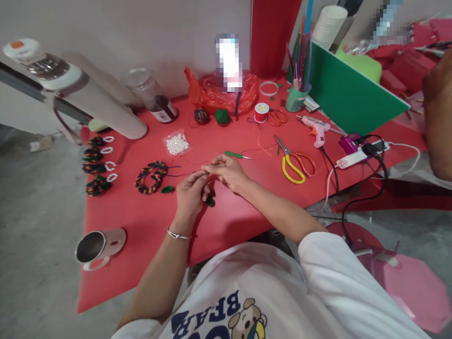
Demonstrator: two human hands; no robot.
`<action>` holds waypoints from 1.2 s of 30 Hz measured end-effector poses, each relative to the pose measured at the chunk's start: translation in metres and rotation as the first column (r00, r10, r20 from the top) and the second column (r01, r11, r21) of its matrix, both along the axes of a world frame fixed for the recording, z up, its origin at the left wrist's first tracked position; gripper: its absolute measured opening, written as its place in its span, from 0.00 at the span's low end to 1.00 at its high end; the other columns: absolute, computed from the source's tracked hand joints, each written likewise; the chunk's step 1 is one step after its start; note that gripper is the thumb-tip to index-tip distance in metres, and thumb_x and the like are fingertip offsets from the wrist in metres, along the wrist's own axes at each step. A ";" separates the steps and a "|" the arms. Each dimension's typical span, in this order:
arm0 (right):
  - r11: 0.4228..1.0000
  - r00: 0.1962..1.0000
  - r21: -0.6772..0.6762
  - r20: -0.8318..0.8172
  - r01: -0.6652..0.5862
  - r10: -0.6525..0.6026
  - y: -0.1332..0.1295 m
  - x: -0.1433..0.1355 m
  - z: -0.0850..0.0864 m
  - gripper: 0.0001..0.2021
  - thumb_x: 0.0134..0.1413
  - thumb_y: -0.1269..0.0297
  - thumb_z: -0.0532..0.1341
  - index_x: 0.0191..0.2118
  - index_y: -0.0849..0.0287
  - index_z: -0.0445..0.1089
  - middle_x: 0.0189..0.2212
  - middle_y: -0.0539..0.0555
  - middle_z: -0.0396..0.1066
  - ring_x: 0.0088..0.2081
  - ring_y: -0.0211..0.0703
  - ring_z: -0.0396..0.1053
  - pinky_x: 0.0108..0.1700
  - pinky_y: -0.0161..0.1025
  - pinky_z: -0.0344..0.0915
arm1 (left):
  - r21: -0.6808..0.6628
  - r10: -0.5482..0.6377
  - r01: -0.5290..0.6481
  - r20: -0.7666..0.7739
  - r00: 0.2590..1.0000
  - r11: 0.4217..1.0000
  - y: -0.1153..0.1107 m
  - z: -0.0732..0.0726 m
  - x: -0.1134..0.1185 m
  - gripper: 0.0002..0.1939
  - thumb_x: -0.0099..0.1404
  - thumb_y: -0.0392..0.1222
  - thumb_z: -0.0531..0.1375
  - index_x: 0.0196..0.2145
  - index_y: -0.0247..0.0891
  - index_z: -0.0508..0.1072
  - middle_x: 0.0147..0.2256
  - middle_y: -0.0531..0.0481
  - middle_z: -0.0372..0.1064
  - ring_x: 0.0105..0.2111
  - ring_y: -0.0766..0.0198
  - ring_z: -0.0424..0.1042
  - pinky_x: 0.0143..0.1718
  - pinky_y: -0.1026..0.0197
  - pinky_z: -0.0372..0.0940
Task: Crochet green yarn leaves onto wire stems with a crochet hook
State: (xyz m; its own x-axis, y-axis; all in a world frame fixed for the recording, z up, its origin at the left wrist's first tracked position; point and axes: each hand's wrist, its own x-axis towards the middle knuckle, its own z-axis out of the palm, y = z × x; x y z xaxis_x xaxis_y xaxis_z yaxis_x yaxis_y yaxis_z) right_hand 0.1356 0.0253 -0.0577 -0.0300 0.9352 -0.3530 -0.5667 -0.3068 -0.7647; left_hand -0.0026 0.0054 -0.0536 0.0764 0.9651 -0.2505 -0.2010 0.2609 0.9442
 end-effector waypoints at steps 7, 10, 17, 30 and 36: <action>1.000 1.000 -0.011 -0.019 -0.008 0.008 -0.002 0.000 0.004 0.29 0.28 0.61 0.82 0.31 0.55 0.62 0.26 0.48 0.81 0.13 0.23 0.51 0.14 0.26 0.44 | -0.031 -0.047 0.053 0.148 0.988 0.998 0.002 0.003 -0.001 0.13 0.50 0.43 0.70 0.32 0.37 0.72 0.14 0.59 0.64 0.10 0.75 0.53 0.13 0.70 0.45; 0.999 0.999 -0.002 -0.025 -0.032 0.032 -0.002 0.000 0.004 0.30 0.27 0.60 0.82 0.31 0.55 0.62 0.26 0.48 0.81 0.13 0.23 0.51 0.14 0.26 0.44 | -0.076 -0.114 0.134 0.221 0.969 0.988 0.003 0.007 -0.003 0.13 0.50 0.42 0.70 0.31 0.37 0.73 0.12 0.62 0.57 0.10 0.76 0.47 0.14 0.70 0.43; 1.000 1.000 0.016 -0.024 0.003 -0.002 -0.001 0.002 0.003 0.29 0.29 0.61 0.82 0.30 0.55 0.61 0.27 0.47 0.81 0.13 0.22 0.49 0.13 0.26 0.42 | -0.109 -0.164 0.203 0.291 0.943 0.973 0.003 0.011 -0.005 0.15 0.49 0.45 0.71 0.29 0.38 0.70 0.13 0.61 0.57 0.11 0.76 0.47 0.14 0.70 0.42; 1.000 0.998 -0.021 -0.065 -0.006 0.004 -0.001 0.000 0.007 0.28 0.29 0.64 0.82 0.31 0.55 0.61 0.27 0.46 0.81 0.12 0.23 0.50 0.13 0.26 0.43 | -0.019 0.047 -0.046 0.033 0.998 0.999 0.000 -0.001 0.011 0.28 0.48 0.56 0.76 0.31 0.41 0.65 0.13 0.65 0.61 0.09 0.74 0.53 0.10 0.70 0.46; 1.000 0.999 -0.013 -0.055 -0.001 0.000 -0.001 -0.001 0.004 0.28 0.30 0.62 0.82 0.30 0.55 0.61 0.26 0.45 0.80 0.13 0.23 0.50 0.14 0.26 0.42 | -0.011 0.008 -0.009 -0.049 0.999 1.000 -0.002 -0.001 0.012 0.25 0.52 0.57 0.74 0.39 0.38 0.73 0.11 0.64 0.60 0.08 0.71 0.53 0.10 0.68 0.49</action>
